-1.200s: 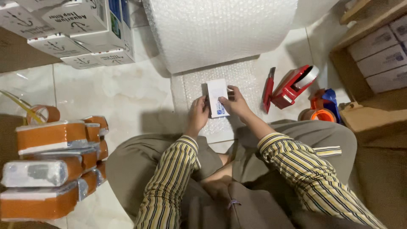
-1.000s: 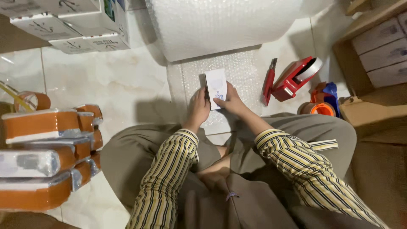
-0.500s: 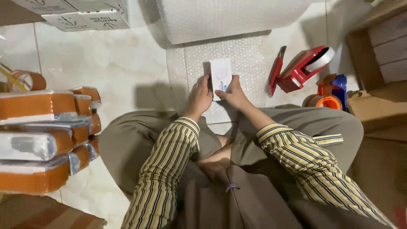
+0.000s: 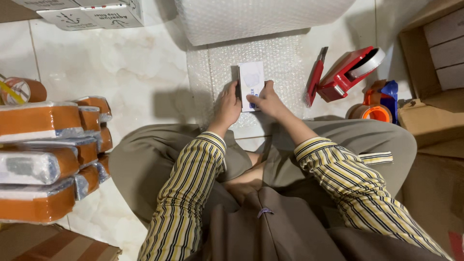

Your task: The person sits on the floor and wraps small white boxes in bubble wrap. They cut a piece of bubble wrap, wrap the box, and then use a handheld tape dispenser to secure the wrapping. The process is repeated for a second box.

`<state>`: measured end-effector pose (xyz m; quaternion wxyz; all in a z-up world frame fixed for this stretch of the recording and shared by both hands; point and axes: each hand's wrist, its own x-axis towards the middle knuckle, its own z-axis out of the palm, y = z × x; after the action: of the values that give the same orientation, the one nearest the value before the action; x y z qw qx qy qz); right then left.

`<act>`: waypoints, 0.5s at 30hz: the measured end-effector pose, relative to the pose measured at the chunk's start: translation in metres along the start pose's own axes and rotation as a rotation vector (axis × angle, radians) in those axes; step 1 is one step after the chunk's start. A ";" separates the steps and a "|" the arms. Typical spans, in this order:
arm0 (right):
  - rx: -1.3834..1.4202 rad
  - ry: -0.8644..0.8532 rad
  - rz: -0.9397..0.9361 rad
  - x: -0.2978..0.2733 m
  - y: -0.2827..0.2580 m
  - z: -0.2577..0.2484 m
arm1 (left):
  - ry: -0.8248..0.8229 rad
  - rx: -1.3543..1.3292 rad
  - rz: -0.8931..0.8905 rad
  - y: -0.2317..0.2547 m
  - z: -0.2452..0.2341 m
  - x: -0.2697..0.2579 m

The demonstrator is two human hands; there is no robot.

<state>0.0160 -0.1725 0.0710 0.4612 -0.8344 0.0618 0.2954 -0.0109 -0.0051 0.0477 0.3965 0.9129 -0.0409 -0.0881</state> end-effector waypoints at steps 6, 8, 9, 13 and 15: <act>-0.475 0.413 -0.002 -0.006 -0.014 -0.085 | 0.084 -0.020 -0.038 -0.001 -0.003 0.003; -0.615 0.477 0.065 0.015 0.012 -0.109 | 0.149 -0.011 -0.009 -0.017 0.004 0.011; -0.754 0.543 0.129 0.027 0.024 -0.122 | 0.216 0.000 0.022 -0.025 0.006 0.016; -0.820 0.481 0.265 0.059 0.065 -0.116 | 0.270 0.071 -0.086 -0.016 -0.025 0.018; -0.856 0.463 0.314 0.060 0.059 -0.106 | 0.328 0.117 -0.248 -0.032 -0.023 0.028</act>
<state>0.0891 -0.2809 0.0369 0.0025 -0.9727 0.1605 0.1675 0.0209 0.0295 0.0365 0.3304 0.9345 0.1317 0.0163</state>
